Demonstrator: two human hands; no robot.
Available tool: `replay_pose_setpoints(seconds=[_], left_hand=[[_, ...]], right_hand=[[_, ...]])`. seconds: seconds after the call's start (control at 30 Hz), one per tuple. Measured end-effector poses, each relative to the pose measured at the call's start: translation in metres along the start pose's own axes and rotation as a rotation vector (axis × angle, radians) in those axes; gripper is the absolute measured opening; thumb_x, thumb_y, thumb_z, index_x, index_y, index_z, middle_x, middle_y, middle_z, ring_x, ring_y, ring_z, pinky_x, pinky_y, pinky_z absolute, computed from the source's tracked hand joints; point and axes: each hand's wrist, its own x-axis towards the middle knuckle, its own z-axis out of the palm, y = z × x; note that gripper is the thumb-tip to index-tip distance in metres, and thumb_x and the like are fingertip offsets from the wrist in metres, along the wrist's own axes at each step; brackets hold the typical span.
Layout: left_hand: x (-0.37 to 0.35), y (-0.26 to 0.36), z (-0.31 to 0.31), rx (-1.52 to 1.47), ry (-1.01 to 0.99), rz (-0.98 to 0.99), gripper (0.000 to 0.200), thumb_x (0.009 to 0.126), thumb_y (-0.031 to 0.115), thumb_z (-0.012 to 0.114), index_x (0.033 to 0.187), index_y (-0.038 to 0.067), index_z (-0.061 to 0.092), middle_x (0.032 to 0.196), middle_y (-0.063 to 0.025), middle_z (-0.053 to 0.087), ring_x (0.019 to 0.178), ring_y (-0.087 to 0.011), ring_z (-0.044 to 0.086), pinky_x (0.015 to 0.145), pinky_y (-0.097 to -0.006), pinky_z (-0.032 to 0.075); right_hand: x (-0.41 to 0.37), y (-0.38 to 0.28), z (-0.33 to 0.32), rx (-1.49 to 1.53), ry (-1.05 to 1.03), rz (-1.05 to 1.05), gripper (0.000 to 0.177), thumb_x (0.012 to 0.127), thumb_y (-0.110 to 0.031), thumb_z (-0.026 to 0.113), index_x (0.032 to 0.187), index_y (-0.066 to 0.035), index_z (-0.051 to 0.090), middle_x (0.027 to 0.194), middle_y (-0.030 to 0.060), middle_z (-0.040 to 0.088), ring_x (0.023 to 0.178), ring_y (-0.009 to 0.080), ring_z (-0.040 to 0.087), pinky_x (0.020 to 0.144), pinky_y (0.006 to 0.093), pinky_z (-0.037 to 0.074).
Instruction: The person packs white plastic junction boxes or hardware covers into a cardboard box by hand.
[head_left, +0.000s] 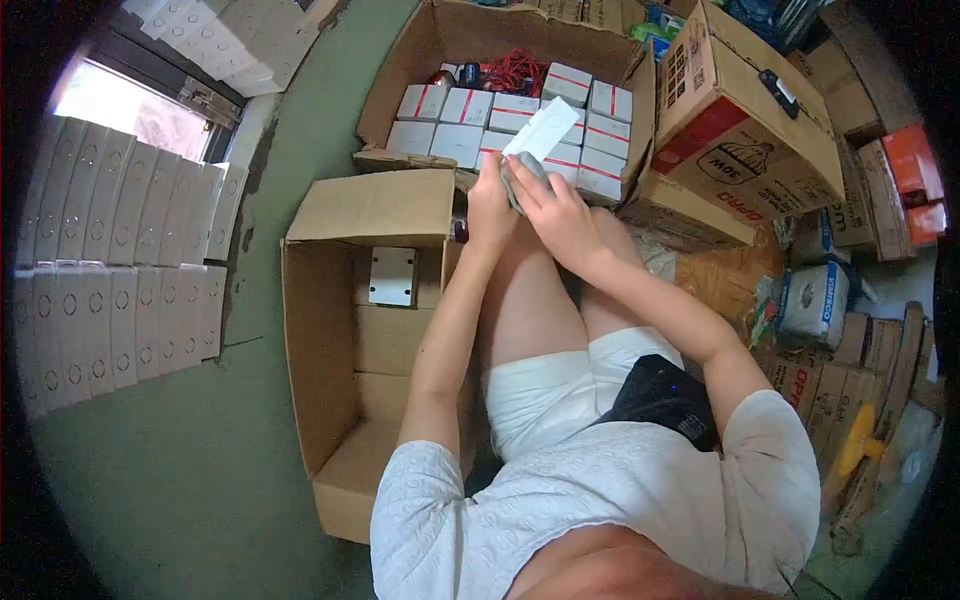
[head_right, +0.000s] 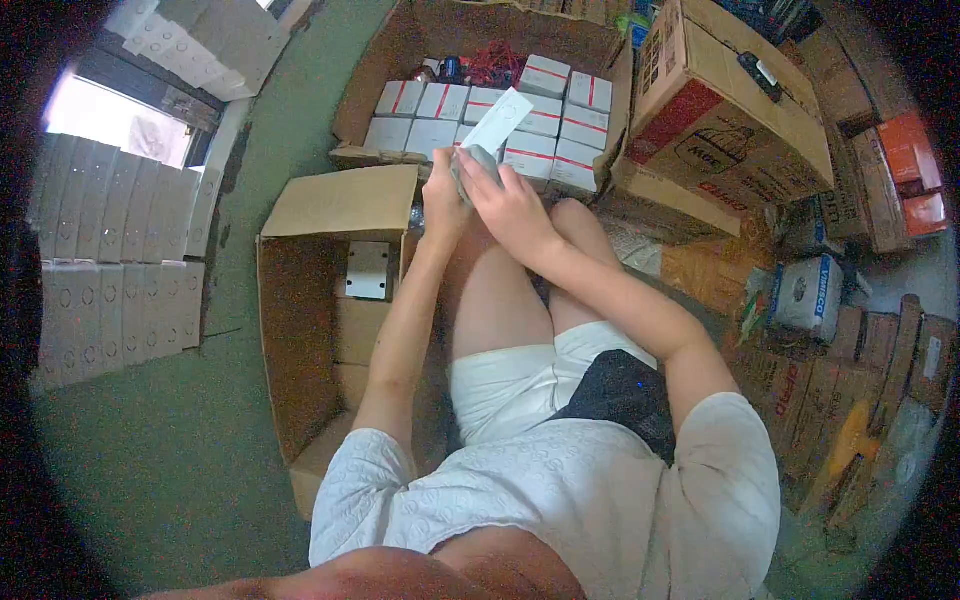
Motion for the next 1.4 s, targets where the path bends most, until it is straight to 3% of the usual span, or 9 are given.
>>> replay_pose_setpoints(seconds=[0.23,0.43,0.63,0.83,0.97,1.07,1.13,1.3,1.4], left_hand=[[0.001,0.015,0.004,0.015,0.040,0.027,0.042,0.079,0.016,0.070,0.109,0.001,0.045,0.093,-0.0243,0.063,0.086,-0.0420,0.063,0.069,-0.0438,0.051],[-0.004,-0.004,0.006,-0.011,0.009,0.024,0.040,0.077,0.012,0.070,0.104,0.000,0.043,0.090,-0.0230,0.059,0.082,-0.0449,0.059,0.066,-0.0485,0.048],[-0.001,0.009,0.005,-0.028,0.002,0.040,0.041,0.078,0.016,0.071,0.103,0.000,0.043,0.094,-0.0258,0.059,0.086,-0.0453,0.058,0.068,-0.0483,0.048],[-0.003,0.001,0.008,-0.080,-0.071,-0.054,0.034,0.079,0.011,0.068,0.097,0.000,0.041,0.091,-0.0277,0.058,0.088,-0.0471,0.058,0.069,-0.0489,0.046],[-0.004,0.011,0.008,-0.011,-0.051,-0.013,0.037,0.078,0.014,0.072,0.093,0.000,0.040,0.090,-0.0267,0.058,0.086,-0.0469,0.057,0.069,-0.0463,0.047],[-0.001,0.008,0.013,-0.112,-0.050,0.068,0.038,0.079,0.015,0.073,0.092,-0.001,0.041,0.087,-0.0241,0.060,0.083,-0.0431,0.060,0.068,-0.0434,0.048],[0.001,0.010,0.011,-0.302,-0.137,-0.041,0.037,0.079,0.013,0.074,0.093,-0.001,0.042,0.092,-0.0202,0.062,0.087,-0.0338,0.063,0.072,-0.0398,0.050],[0.004,0.005,0.015,-0.606,-0.012,0.032,0.041,0.077,0.010,0.076,0.102,0.000,0.046,0.106,-0.0128,0.061,0.100,-0.0201,0.060,0.084,-0.0346,0.049],[0.004,0.007,0.006,-0.539,-0.301,-0.102,0.048,0.075,0.012,0.078,0.112,-0.002,0.050,0.104,-0.0097,0.061,0.100,-0.0161,0.058,0.085,-0.0319,0.048]], right_hand=[[0.016,0.038,0.000,0.016,0.110,0.226,0.054,0.077,-0.002,0.053,0.131,-0.005,0.051,0.140,-0.0007,0.045,0.087,0.0247,0.052,0.075,0.0339,0.053],[-0.012,0.004,0.003,0.052,0.043,-0.061,0.053,0.077,-0.004,0.054,0.130,-0.005,0.053,0.138,0.0007,0.047,0.095,0.0264,0.053,0.080,0.0313,0.054],[0.007,0.032,-0.001,-0.056,0.056,0.245,0.058,0.078,0.000,0.051,0.136,-0.002,0.046,0.143,0.0051,0.043,0.099,0.0278,0.052,0.083,0.0334,0.053],[-0.012,0.005,0.009,-0.028,0.060,0.014,0.054,0.077,-0.005,0.054,0.131,-0.006,0.053,0.139,0.0045,0.046,0.100,0.0254,0.052,0.085,0.0311,0.052],[0.004,0.049,0.019,-0.043,0.058,0.319,0.057,0.079,0.003,0.048,0.136,-0.003,0.047,0.142,0.0042,0.046,0.104,0.0315,0.053,0.083,0.0346,0.054],[0.016,0.085,0.015,0.102,0.125,0.463,0.049,0.081,0.002,0.046,0.130,-0.001,0.052,0.134,0.0091,0.053,0.106,0.0333,0.053,0.088,0.0387,0.050],[0.022,0.105,0.005,0.665,0.030,0.454,0.044,0.080,0.000,0.046,0.122,0.000,0.057,0.124,0.0135,0.058,0.108,0.0337,0.053,0.093,0.0406,0.045],[0.020,0.088,-0.023,0.525,0.140,0.326,0.043,0.076,0.000,0.050,0.118,-0.001,0.059,0.120,0.0147,0.060,0.104,0.0332,0.054,0.093,0.0390,0.044],[0.018,0.072,-0.036,0.433,0.213,0.279,0.048,0.073,-0.001,0.055,0.120,-0.003,0.059,0.122,0.0107,0.059,0.101,0.0316,0.053,0.093,0.0381,0.044]])
